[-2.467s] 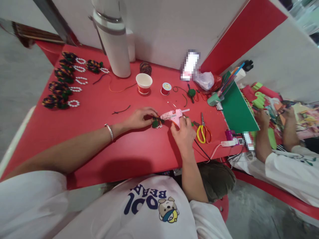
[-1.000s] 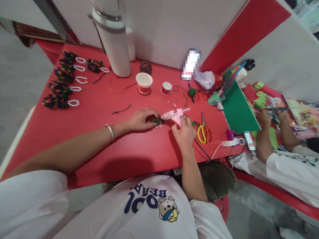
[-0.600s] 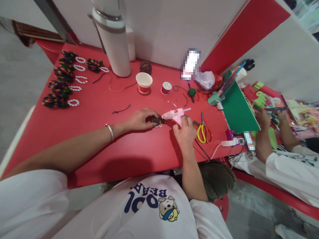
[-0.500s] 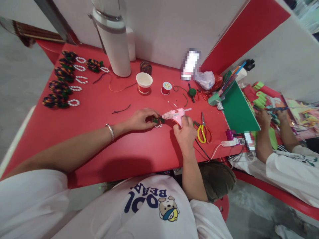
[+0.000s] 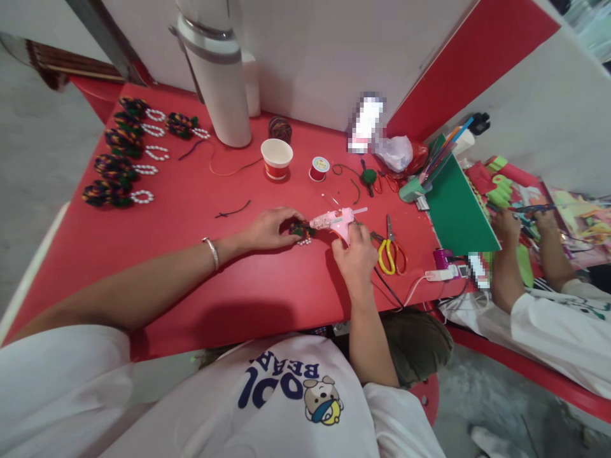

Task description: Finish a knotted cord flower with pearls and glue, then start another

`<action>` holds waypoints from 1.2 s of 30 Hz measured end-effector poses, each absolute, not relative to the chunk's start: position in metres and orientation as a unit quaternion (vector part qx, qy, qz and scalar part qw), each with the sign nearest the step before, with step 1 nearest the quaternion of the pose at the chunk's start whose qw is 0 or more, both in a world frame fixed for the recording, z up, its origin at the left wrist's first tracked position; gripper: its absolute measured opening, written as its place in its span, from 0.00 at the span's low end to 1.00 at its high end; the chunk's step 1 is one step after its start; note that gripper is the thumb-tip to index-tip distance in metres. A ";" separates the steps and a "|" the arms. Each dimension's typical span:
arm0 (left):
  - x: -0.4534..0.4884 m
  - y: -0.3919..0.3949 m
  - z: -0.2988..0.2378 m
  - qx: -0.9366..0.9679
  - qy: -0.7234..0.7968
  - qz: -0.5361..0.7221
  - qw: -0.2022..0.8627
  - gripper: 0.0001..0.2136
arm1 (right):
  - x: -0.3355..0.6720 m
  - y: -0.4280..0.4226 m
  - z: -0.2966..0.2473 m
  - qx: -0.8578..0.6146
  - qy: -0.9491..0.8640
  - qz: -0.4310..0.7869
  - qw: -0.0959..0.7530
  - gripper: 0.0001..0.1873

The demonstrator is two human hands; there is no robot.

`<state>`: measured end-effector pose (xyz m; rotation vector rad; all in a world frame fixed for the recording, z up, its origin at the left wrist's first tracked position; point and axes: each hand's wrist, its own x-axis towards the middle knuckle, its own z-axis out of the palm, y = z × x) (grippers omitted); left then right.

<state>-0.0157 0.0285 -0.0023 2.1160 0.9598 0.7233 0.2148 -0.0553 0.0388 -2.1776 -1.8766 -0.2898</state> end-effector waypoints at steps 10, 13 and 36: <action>-0.015 0.029 -0.005 0.813 0.374 0.286 0.343 0.17 | 0.213 -0.053 0.037 -0.751 -0.640 -0.101 0.125 0.19; -0.015 0.028 -0.004 0.809 0.380 0.286 0.346 0.16 | 0.212 -0.051 0.037 -0.753 -0.638 -0.103 0.123 0.19; -0.015 0.027 0.000 0.808 0.389 0.275 0.346 0.16 | 0.212 -0.046 0.029 -0.757 -0.633 -0.090 0.136 0.19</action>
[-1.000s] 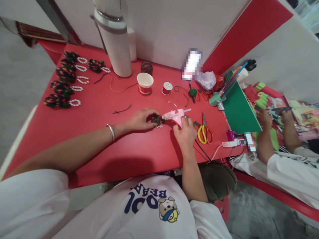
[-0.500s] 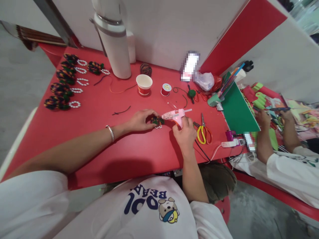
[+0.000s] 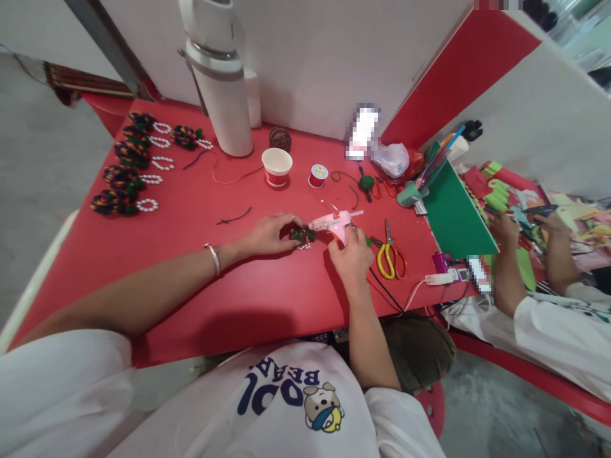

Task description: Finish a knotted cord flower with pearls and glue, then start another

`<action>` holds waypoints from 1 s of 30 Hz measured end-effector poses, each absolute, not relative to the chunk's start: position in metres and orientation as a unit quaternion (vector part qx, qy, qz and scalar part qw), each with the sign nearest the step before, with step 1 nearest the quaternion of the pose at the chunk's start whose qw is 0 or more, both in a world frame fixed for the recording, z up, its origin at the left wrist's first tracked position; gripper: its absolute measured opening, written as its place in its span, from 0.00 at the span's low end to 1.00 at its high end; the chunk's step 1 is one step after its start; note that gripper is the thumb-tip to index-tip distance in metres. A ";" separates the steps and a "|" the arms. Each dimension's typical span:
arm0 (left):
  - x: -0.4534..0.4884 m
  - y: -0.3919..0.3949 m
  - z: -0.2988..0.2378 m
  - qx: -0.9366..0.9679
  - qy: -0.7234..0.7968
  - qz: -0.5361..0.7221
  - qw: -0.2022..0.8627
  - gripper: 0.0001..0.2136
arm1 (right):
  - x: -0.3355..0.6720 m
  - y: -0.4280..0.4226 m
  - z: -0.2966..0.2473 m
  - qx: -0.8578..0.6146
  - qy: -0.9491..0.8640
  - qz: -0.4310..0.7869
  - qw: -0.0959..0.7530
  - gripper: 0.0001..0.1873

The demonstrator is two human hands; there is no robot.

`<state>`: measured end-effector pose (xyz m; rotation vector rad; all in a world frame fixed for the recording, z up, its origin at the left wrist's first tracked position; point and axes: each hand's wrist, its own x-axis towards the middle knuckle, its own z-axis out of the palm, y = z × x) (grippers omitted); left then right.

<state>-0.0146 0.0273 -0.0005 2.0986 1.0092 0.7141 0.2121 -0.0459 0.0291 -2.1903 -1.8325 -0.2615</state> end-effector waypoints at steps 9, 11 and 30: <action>-0.015 0.028 -0.002 0.816 0.399 0.261 0.326 0.19 | 0.220 -0.049 0.021 -0.749 -0.631 -0.065 0.192 0.24; -0.014 0.029 -0.004 0.816 0.402 0.263 0.321 0.20 | 0.222 -0.052 0.020 -0.746 -0.633 -0.061 0.198 0.24; -0.011 0.026 -0.013 0.826 0.399 0.293 0.268 0.34 | 0.208 -0.082 0.002 -0.670 -0.662 -0.144 0.305 0.19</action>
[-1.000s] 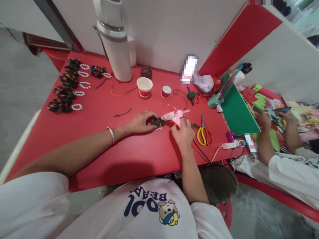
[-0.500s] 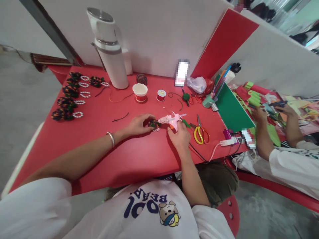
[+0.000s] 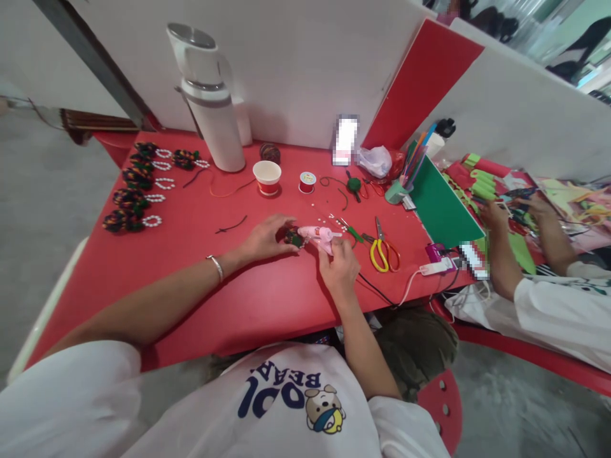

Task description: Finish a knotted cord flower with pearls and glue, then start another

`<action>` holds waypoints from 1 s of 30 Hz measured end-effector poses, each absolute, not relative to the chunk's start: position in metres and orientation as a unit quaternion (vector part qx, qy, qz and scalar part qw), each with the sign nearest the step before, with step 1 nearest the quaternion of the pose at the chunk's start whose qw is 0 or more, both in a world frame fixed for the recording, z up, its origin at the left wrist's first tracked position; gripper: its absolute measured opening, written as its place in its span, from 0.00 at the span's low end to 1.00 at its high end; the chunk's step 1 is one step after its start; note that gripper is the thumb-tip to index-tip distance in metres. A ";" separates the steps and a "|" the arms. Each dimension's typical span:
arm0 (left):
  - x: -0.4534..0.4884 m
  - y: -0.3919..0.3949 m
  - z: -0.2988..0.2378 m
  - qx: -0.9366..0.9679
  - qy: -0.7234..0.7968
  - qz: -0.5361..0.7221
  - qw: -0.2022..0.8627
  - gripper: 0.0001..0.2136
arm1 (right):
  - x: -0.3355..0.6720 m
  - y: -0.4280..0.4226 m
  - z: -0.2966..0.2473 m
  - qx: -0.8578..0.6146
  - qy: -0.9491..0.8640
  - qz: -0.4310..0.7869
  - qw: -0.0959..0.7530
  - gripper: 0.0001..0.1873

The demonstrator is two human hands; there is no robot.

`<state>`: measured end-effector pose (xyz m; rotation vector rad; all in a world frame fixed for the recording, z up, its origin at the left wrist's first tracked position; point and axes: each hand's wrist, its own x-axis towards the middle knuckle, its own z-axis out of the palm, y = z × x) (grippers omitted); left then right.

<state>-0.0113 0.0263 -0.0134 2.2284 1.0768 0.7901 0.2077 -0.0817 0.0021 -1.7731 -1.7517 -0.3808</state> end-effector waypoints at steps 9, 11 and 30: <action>-0.012 0.024 -0.015 0.834 0.400 0.275 0.262 0.34 | 0.203 -0.088 -0.006 -0.657 -0.666 -0.179 0.304 0.11; -0.011 0.024 -0.015 0.832 0.410 0.274 0.255 0.34 | 0.202 -0.089 -0.009 -0.654 -0.670 -0.171 0.306 0.11; -0.010 0.023 -0.012 0.830 0.418 0.264 0.256 0.34 | 0.203 -0.092 -0.013 -0.635 -0.688 -0.136 0.323 0.17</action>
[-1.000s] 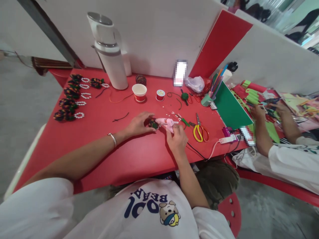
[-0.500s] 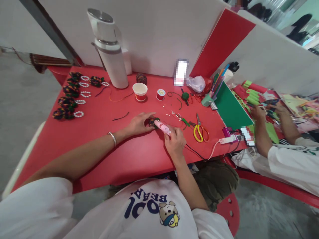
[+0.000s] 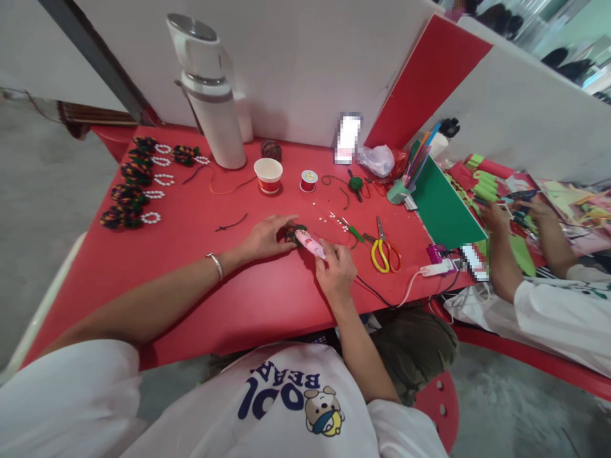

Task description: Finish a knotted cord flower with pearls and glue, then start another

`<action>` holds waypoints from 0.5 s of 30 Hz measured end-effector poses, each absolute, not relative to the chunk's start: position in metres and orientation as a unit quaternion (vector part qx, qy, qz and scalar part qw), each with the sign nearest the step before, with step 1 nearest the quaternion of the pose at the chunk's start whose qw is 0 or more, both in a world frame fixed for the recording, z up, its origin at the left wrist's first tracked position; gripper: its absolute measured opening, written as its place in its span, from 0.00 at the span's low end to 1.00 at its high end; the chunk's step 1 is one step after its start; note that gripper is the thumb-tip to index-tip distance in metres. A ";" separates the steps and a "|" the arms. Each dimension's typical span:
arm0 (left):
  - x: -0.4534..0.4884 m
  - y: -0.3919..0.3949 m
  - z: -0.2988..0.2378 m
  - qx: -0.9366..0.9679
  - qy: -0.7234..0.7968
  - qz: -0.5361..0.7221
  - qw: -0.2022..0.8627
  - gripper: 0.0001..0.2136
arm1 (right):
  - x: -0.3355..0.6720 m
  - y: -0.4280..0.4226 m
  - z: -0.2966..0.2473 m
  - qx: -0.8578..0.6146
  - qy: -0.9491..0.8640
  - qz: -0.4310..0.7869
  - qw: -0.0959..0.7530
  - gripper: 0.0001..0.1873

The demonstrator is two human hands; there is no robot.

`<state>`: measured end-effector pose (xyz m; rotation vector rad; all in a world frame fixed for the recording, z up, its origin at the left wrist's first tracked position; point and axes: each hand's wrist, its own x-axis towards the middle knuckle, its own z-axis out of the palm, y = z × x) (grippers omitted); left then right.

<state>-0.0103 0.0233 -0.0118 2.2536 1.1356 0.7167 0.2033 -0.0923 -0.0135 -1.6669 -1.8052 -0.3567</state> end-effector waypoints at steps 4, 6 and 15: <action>-0.010 0.024 -0.011 0.829 0.413 0.273 0.260 0.33 | 0.203 -0.095 -0.014 -0.628 -0.704 -0.106 0.313 0.18; -0.010 0.023 -0.009 0.829 0.408 0.276 0.265 0.32 | 0.203 -0.095 -0.013 -0.630 -0.704 -0.103 0.311 0.18; -0.013 0.025 -0.005 0.824 0.398 0.292 0.279 0.27 | 0.203 -0.093 -0.019 -0.632 -0.701 -0.098 0.314 0.19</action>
